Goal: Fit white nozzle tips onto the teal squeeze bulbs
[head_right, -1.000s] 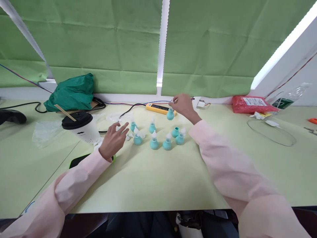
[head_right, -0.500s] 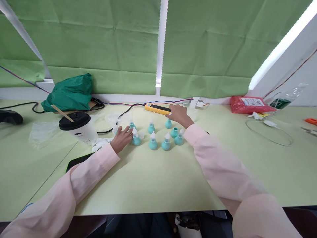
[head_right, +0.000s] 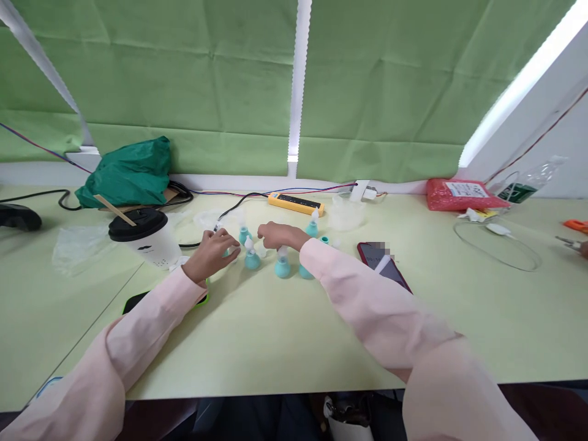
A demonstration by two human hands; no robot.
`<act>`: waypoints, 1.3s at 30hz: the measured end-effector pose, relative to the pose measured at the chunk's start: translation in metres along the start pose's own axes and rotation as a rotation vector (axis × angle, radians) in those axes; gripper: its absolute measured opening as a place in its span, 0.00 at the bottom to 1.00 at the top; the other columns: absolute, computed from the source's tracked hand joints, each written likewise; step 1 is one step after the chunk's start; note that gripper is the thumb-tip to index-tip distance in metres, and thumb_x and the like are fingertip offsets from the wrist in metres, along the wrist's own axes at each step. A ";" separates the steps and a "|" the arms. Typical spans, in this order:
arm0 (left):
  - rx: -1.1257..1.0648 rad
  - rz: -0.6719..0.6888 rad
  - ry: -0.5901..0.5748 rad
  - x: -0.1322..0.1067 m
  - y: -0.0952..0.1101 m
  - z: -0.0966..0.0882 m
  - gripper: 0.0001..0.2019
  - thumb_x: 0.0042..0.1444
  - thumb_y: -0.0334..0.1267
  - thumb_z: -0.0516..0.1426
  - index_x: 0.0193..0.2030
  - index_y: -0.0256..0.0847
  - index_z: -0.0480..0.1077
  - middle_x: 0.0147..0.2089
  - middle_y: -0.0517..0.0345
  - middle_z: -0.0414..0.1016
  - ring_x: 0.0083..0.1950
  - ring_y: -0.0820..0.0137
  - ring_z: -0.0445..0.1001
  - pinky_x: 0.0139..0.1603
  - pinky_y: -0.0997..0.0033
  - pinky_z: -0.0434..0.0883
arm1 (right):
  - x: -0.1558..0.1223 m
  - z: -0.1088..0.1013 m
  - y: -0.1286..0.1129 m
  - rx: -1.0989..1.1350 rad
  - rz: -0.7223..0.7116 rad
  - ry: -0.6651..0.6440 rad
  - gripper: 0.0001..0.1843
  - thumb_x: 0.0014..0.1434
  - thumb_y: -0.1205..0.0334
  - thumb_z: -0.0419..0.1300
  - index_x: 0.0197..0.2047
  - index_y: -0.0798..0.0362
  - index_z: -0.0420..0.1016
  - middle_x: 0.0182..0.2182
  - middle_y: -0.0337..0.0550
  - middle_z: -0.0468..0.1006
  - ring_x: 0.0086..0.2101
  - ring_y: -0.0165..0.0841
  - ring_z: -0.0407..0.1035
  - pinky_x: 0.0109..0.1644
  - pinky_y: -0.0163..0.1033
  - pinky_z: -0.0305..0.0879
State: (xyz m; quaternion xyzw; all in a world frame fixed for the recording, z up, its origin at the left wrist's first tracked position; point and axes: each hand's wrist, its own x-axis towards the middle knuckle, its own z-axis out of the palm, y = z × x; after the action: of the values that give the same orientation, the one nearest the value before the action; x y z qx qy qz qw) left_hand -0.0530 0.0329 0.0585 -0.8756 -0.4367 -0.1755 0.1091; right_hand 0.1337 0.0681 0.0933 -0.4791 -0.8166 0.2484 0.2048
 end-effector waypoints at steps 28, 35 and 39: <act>-0.147 0.157 -0.033 0.053 0.067 -0.039 0.13 0.52 0.30 0.44 0.39 0.37 0.66 0.37 0.51 0.69 0.42 0.66 0.65 0.37 0.69 0.62 | -0.087 -0.092 -0.037 0.187 -0.105 0.302 0.05 0.41 0.63 0.61 0.25 0.55 0.73 0.21 0.39 0.73 0.21 0.30 0.68 0.23 0.33 0.64; -0.229 0.297 -0.368 0.143 0.079 0.025 0.09 0.38 0.21 0.54 0.29 0.32 0.69 0.33 0.49 0.68 0.37 0.63 0.67 0.33 0.67 0.63 | -0.132 -0.092 -0.023 0.405 -0.019 0.338 0.10 0.43 0.57 0.60 0.30 0.53 0.73 0.23 0.41 0.74 0.22 0.31 0.69 0.26 0.37 0.68; -0.344 0.282 -0.427 0.154 0.080 0.055 0.05 0.43 0.27 0.56 0.30 0.32 0.67 0.35 0.53 0.67 0.35 0.68 0.68 0.33 0.69 0.65 | -0.146 -0.093 -0.008 0.419 0.048 0.435 0.10 0.47 0.55 0.57 0.27 0.53 0.73 0.23 0.42 0.74 0.24 0.32 0.69 0.28 0.37 0.68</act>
State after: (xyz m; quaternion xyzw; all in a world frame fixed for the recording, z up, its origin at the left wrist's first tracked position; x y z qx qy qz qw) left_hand 0.1083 0.1163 0.0676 -0.9502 -0.2880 -0.0422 -0.1117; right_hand 0.2485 -0.0451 0.1571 -0.4876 -0.6729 0.3080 0.4633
